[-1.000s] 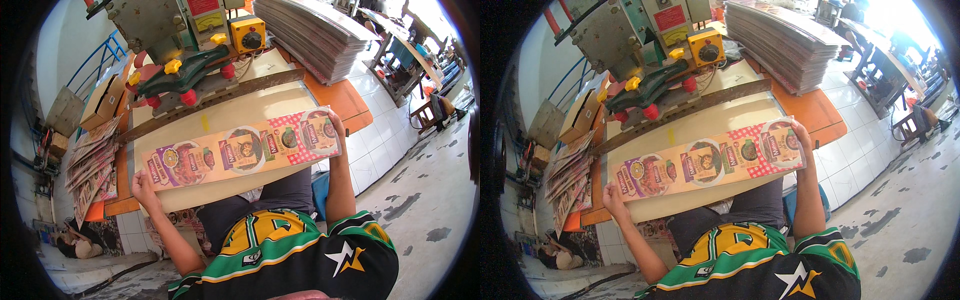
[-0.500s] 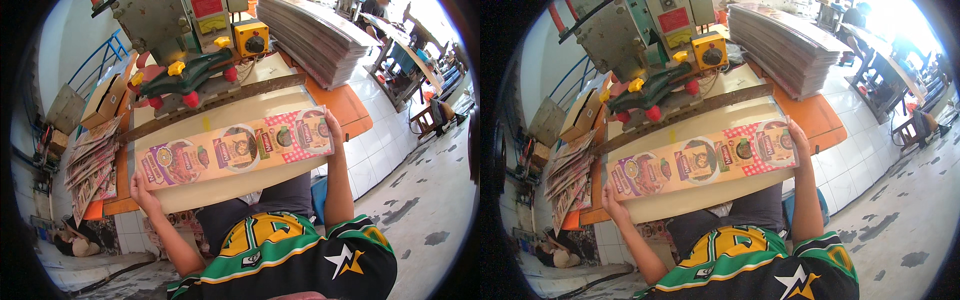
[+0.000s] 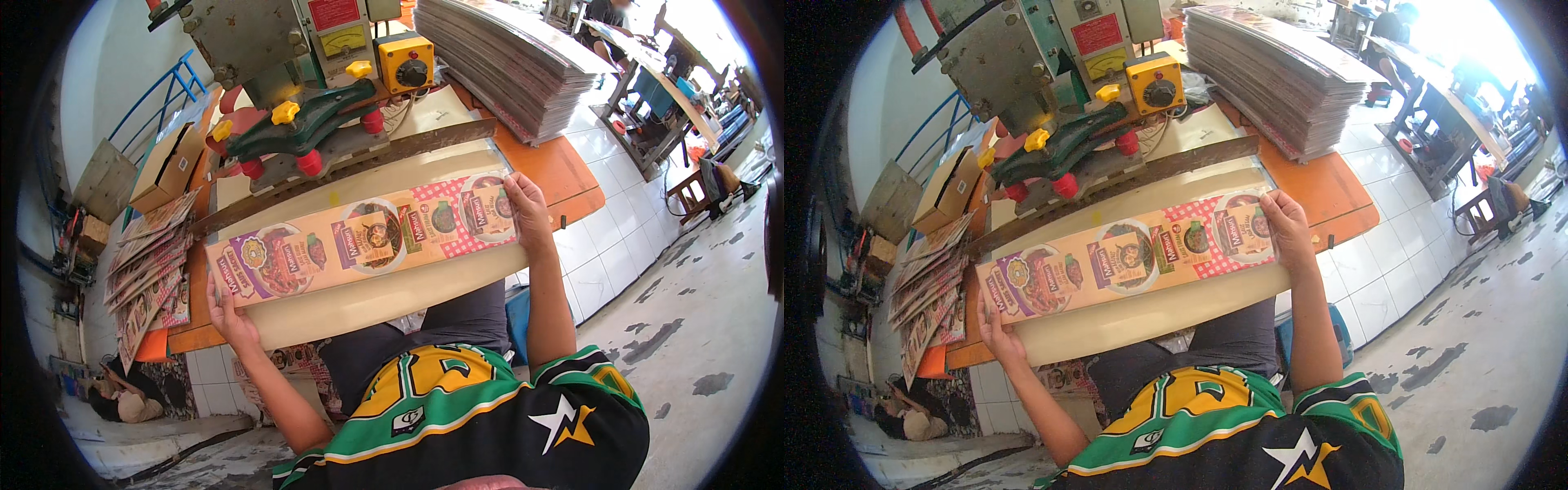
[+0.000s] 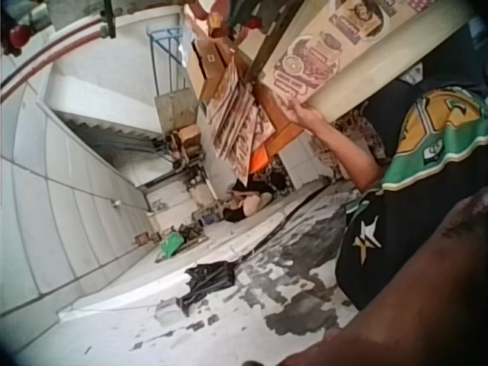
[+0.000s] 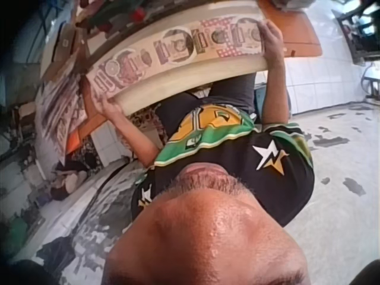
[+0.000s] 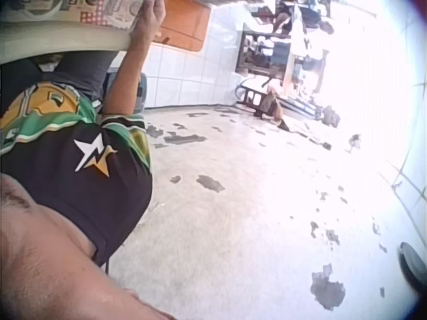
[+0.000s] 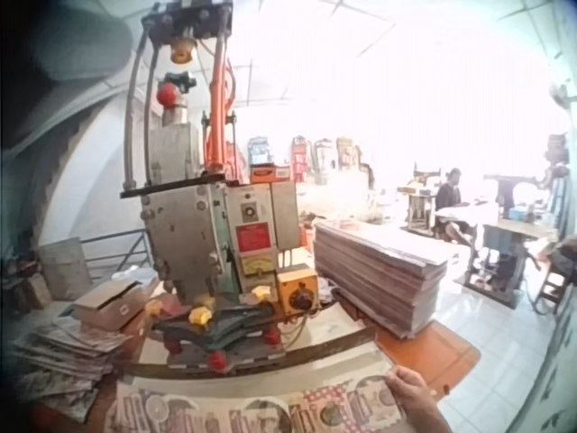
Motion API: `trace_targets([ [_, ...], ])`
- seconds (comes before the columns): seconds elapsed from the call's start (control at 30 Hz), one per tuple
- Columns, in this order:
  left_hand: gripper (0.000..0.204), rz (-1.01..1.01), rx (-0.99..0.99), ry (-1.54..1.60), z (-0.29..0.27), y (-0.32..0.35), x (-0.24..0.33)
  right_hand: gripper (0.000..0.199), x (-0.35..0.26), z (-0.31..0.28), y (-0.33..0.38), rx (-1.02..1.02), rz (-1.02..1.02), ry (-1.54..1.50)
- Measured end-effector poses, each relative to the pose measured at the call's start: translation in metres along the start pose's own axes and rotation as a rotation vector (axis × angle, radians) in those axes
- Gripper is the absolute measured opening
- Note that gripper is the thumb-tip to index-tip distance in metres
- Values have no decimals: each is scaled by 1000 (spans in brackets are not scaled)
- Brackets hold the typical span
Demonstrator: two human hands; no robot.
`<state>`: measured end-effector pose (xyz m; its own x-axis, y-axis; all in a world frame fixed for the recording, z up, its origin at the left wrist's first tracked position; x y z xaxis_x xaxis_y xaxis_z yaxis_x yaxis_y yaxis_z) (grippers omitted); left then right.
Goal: The person aligns printed plastic sheets under a sealing bar and operates a foot pedal to heat-seal them.
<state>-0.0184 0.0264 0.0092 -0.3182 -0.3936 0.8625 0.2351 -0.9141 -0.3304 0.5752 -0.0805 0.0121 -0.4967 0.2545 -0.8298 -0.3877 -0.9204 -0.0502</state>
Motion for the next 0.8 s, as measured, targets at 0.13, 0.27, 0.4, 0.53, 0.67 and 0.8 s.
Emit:
trace_targets([
  [0.13,47,4,17,14,3,1,1,20,1,-7,-2,-22,-48,105],
  [0.27,46,7,27,20,1,2,1,21,2,-7,-1,-6,-74,156],
  [0.4,45,7,41,0,1,3,2,21,2,-9,-4,6,-75,162],
  [0.53,46,13,25,22,5,3,3,23,5,-12,-7,31,-43,122],
  [0.67,47,20,17,50,9,3,7,26,4,-8,-6,54,-1,88],
  [0.8,47,13,30,31,1,2,3,28,5,-5,-4,15,17,109],
])
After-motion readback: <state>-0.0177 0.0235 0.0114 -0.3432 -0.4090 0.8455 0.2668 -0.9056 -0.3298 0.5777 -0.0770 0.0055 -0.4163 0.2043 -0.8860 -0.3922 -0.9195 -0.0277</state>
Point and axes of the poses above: each hand's wrist, its own y-axis away from the middle knuckle, its own z-axis out of the palm, x = y × z, the point moved 9 cm from there along -y, towards the middle knuckle, and after that the axes turned 3 degrees about z, right-handed, at the moved point
